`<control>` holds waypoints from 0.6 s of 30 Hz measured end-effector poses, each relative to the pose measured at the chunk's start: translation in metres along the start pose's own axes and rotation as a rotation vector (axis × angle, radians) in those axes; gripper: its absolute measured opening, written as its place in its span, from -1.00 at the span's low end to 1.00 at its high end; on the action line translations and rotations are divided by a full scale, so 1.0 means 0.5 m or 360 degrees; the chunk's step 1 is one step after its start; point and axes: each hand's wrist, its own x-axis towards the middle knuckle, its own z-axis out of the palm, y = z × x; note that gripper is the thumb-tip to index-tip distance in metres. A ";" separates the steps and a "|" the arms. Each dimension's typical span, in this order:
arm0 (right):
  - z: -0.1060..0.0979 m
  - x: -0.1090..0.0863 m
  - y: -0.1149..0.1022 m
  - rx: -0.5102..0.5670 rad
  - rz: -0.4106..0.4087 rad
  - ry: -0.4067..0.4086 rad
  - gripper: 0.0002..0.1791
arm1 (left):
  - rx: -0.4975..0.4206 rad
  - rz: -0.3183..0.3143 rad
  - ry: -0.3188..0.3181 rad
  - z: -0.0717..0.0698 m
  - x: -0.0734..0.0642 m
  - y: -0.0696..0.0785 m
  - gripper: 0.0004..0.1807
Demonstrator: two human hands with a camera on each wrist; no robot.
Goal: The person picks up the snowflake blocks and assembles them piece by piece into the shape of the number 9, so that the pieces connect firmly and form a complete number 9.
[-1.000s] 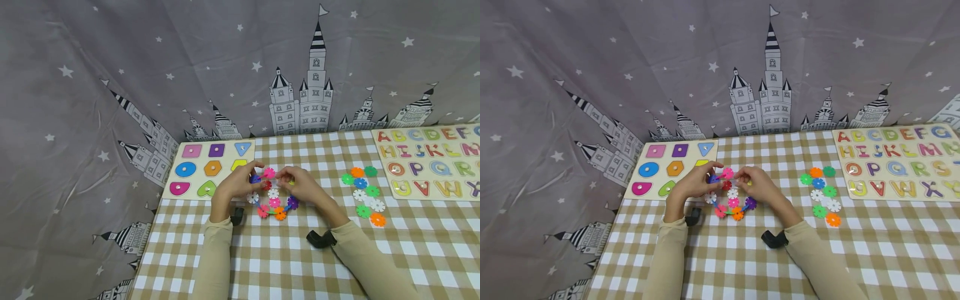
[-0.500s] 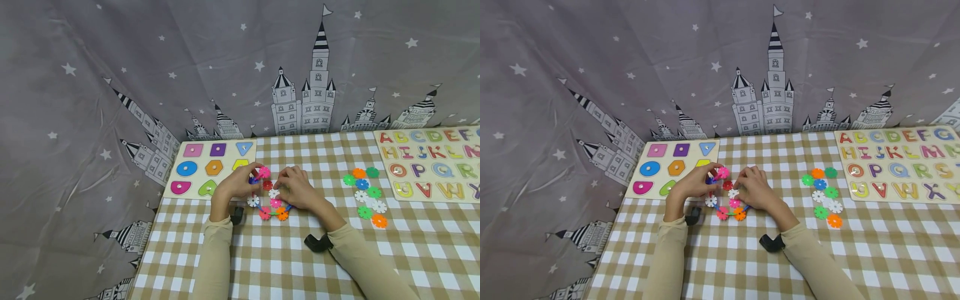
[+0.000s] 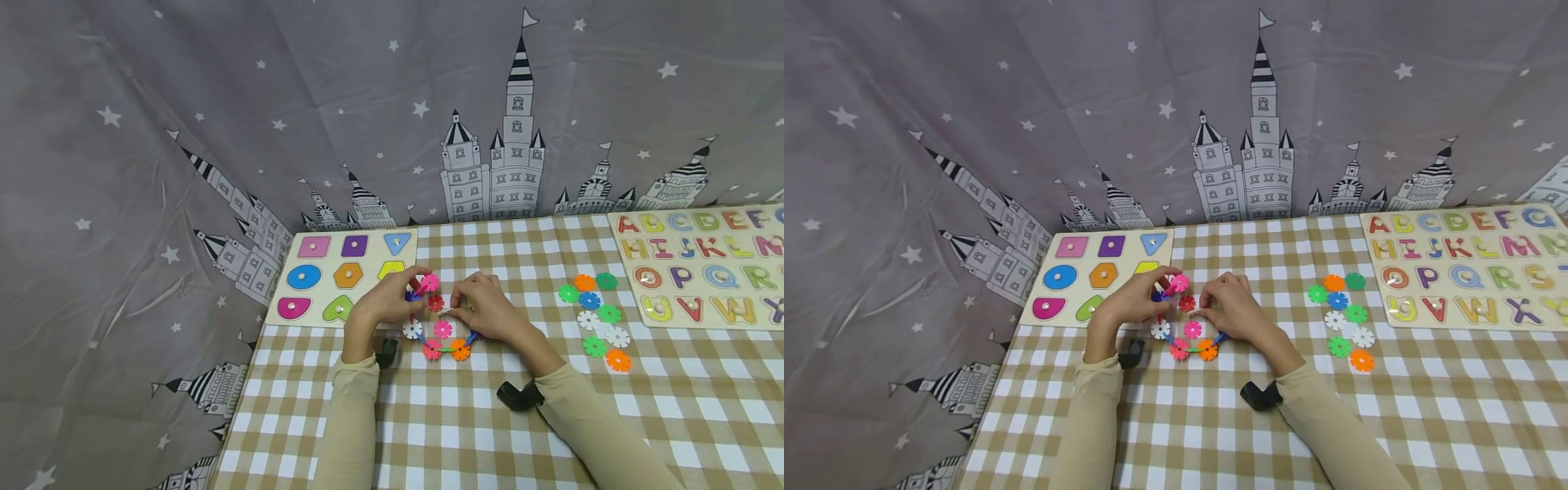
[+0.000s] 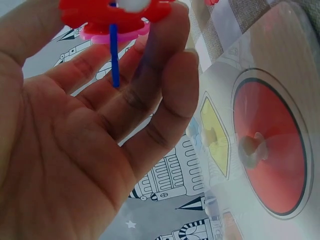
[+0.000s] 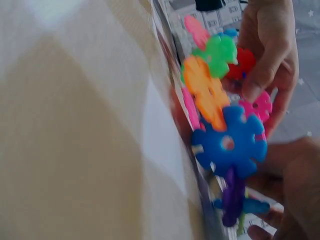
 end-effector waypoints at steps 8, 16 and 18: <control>-0.031 -0.001 0.021 0.0264 0.0088 0.0111 -0.89 | -0.0024 0.0033 -0.0006 0.002 0.002 0.001 -0.39; -0.045 0.000 0.023 0.0346 0.0117 0.0220 -0.89 | -0.0072 0.0037 -0.0009 0.011 0.009 0.009 -0.39; -0.045 0.002 0.023 0.0328 0.0118 0.0216 -0.89 | -0.0077 0.0033 -0.0010 0.013 0.011 0.011 -0.41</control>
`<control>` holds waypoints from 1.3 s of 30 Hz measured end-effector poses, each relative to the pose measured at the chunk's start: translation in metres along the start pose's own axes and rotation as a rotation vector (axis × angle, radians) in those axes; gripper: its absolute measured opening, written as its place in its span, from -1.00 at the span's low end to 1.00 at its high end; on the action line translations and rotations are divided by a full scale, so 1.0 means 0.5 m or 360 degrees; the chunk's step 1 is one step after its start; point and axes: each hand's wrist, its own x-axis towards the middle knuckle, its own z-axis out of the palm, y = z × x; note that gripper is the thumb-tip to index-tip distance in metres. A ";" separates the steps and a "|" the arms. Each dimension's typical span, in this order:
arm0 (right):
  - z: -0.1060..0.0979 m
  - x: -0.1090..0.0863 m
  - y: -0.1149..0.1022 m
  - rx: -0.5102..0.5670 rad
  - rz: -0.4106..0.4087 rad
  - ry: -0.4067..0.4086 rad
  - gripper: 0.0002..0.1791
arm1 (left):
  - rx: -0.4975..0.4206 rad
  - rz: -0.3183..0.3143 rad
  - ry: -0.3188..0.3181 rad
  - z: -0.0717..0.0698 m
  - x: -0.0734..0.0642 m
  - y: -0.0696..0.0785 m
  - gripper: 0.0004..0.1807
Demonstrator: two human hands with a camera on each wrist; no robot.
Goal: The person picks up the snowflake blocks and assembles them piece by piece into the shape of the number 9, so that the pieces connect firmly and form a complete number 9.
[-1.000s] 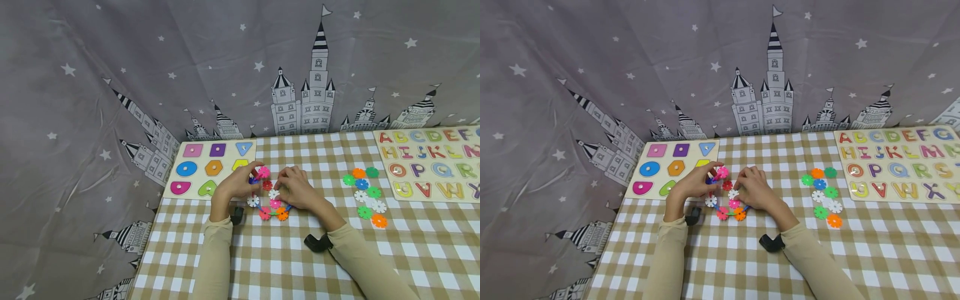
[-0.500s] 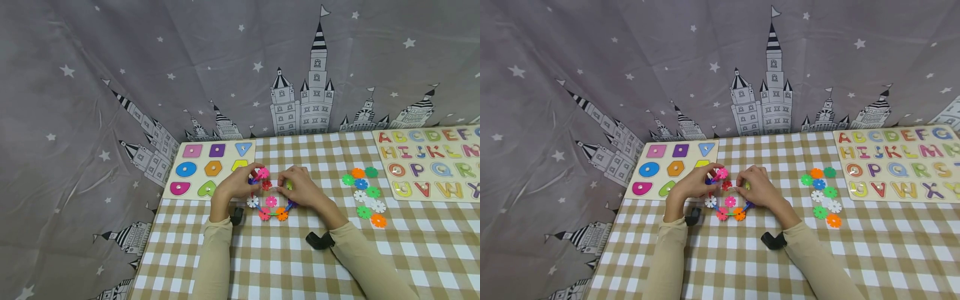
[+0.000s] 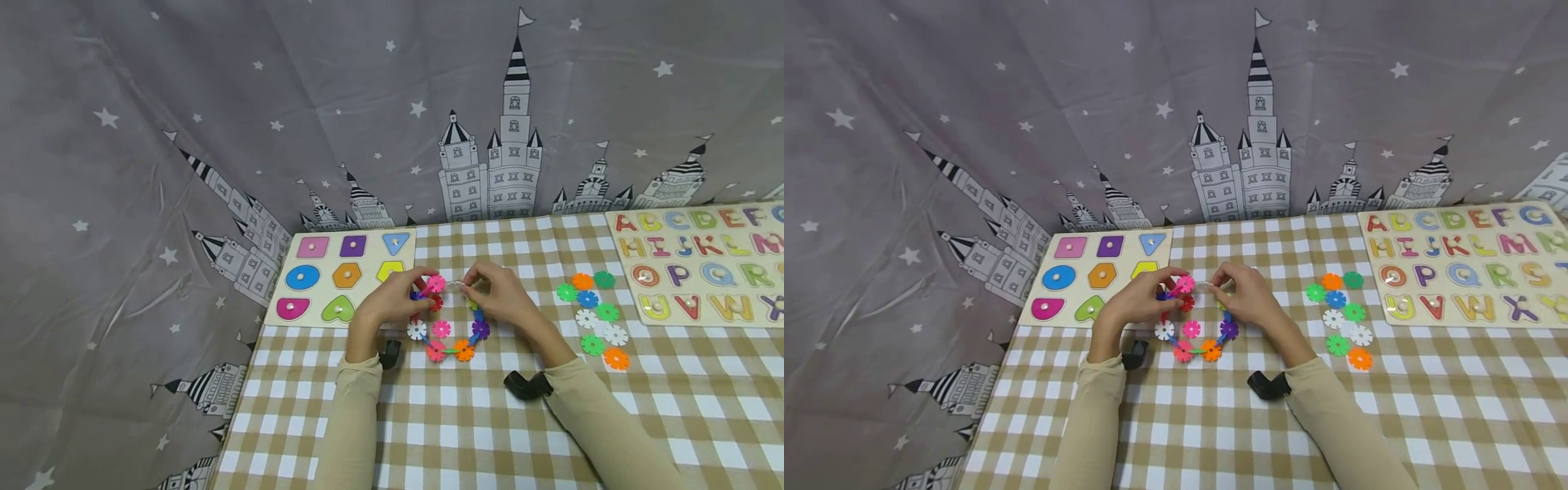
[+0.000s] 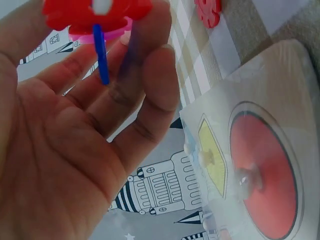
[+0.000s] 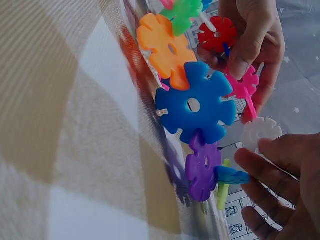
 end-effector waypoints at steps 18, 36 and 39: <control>0.010 0.006 -0.007 -0.0204 -0.0146 0.0053 -0.88 | -0.0001 0.0076 0.0060 0.002 0.003 0.001 -0.54; 0.014 0.000 -0.008 -0.0401 -0.0390 0.0161 -0.90 | 0.0030 0.0099 0.0095 -0.002 0.003 0.005 -0.52; 0.014 -0.001 -0.009 -0.0372 -0.0359 0.0169 -0.92 | 0.0037 0.0082 0.0109 -0.002 0.003 0.004 -0.54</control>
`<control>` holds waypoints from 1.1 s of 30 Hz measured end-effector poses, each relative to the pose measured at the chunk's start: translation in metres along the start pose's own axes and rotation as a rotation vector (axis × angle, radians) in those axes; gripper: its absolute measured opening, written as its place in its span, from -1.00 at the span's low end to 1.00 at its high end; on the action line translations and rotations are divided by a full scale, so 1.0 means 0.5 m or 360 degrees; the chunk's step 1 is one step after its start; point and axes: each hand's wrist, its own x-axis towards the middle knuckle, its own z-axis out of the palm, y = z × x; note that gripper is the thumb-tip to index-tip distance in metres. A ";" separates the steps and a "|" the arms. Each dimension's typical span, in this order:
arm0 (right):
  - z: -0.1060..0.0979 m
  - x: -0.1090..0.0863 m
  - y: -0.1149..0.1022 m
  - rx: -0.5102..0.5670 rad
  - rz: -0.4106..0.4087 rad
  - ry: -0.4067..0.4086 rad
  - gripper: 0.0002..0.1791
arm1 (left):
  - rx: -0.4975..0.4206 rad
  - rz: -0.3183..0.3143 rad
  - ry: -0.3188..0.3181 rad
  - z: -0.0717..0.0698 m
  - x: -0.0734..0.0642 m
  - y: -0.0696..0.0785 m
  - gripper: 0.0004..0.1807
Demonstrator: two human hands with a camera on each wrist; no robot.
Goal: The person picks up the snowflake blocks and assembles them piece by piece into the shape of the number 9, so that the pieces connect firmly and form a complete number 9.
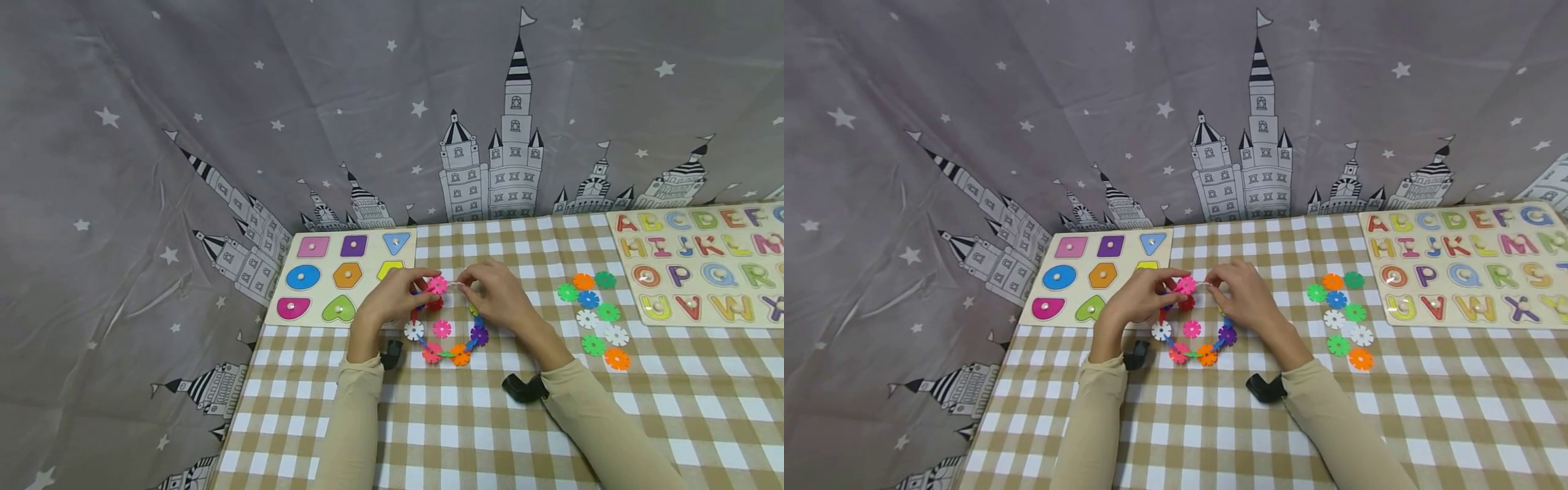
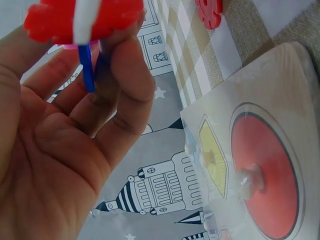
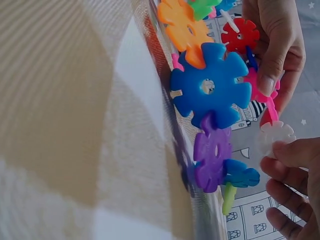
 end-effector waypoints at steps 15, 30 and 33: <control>0.005 0.001 0.003 0.0140 -0.0046 0.0067 -0.93 | -0.0033 0.0013 -0.0003 0.002 0.001 0.001 -0.54; 0.019 -0.004 0.000 0.0156 -0.0045 0.0203 -0.93 | -0.0013 0.0087 0.0021 0.009 0.007 0.013 -0.62; 0.023 -0.003 -0.002 0.0160 0.0001 0.0179 -0.94 | -0.0042 0.0035 0.0018 0.008 0.006 0.009 -0.62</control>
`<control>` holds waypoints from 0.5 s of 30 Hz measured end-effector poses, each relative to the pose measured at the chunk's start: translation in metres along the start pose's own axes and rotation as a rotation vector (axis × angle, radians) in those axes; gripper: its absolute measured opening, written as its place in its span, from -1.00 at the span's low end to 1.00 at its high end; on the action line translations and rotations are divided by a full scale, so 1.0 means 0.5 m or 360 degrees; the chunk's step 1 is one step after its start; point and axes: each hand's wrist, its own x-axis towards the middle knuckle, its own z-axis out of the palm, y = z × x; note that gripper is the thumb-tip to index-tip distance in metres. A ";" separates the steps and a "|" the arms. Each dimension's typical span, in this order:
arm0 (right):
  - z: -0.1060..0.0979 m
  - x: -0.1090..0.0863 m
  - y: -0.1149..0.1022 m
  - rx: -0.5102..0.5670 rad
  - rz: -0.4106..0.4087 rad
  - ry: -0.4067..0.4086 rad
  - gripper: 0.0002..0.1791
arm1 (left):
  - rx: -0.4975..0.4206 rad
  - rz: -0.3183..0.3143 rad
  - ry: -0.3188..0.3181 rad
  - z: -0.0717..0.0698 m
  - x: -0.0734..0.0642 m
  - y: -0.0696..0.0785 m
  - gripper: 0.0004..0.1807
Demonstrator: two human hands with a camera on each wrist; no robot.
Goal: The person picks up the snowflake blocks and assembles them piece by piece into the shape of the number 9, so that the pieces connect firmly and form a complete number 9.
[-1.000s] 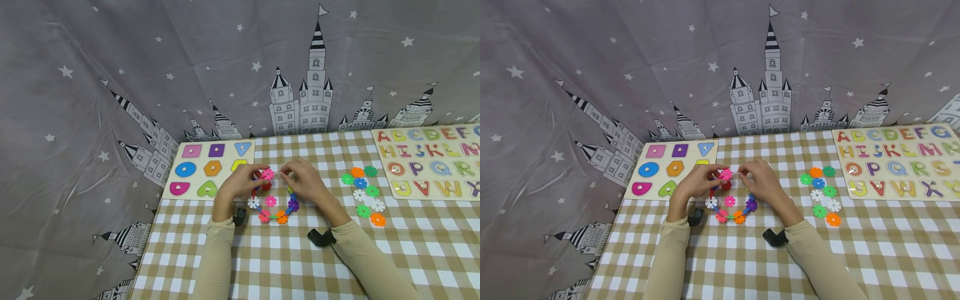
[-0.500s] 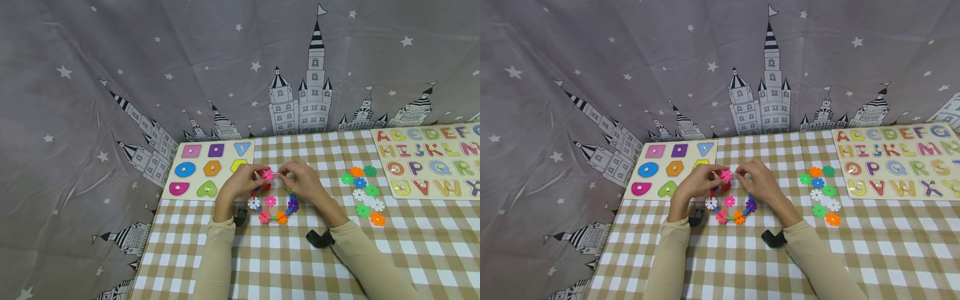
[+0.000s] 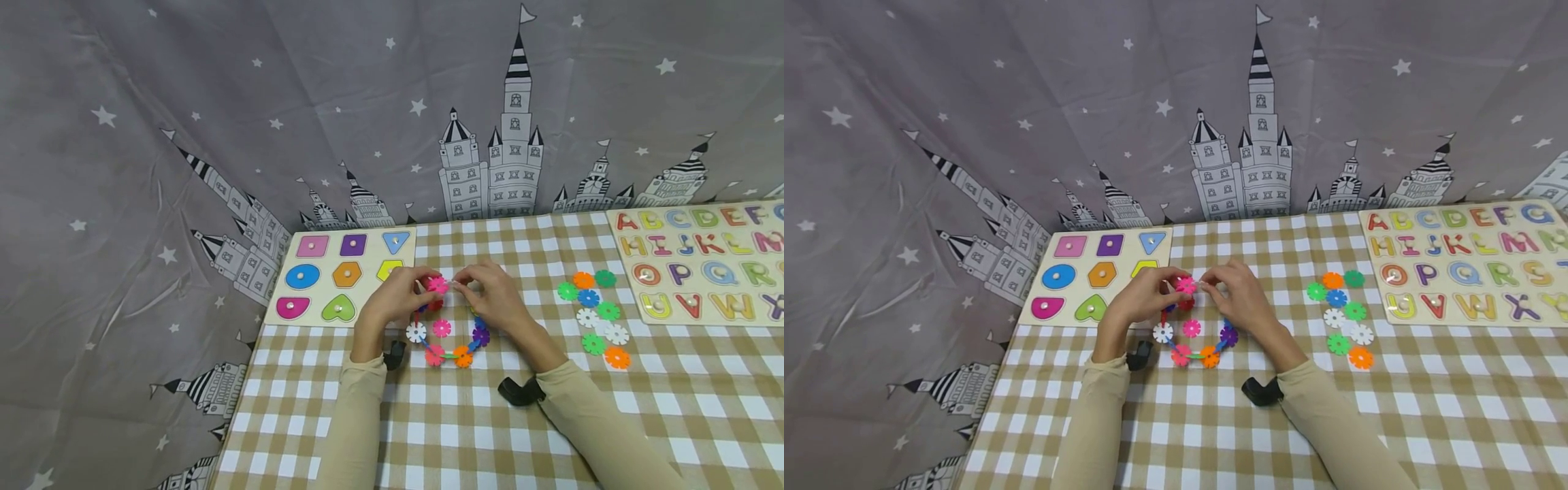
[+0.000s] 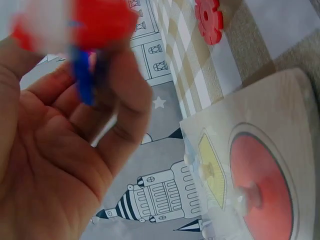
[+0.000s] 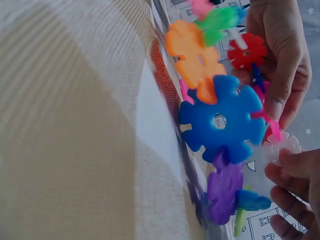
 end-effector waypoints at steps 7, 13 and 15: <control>0.000 -0.001 -0.004 0.0010 0.0113 -0.0094 -0.92 | -0.0029 -0.0053 -0.0007 -0.008 -0.007 -0.011 -0.60; -0.001 0.001 -0.005 -0.0009 0.0202 -0.0275 -0.79 | -0.0015 -0.0039 0.0048 -0.022 -0.016 -0.023 -0.59; 0.000 0.001 -0.006 -0.0017 0.0181 -0.0383 -0.76 | -0.0004 -0.0067 0.0057 -0.027 -0.019 -0.026 -0.58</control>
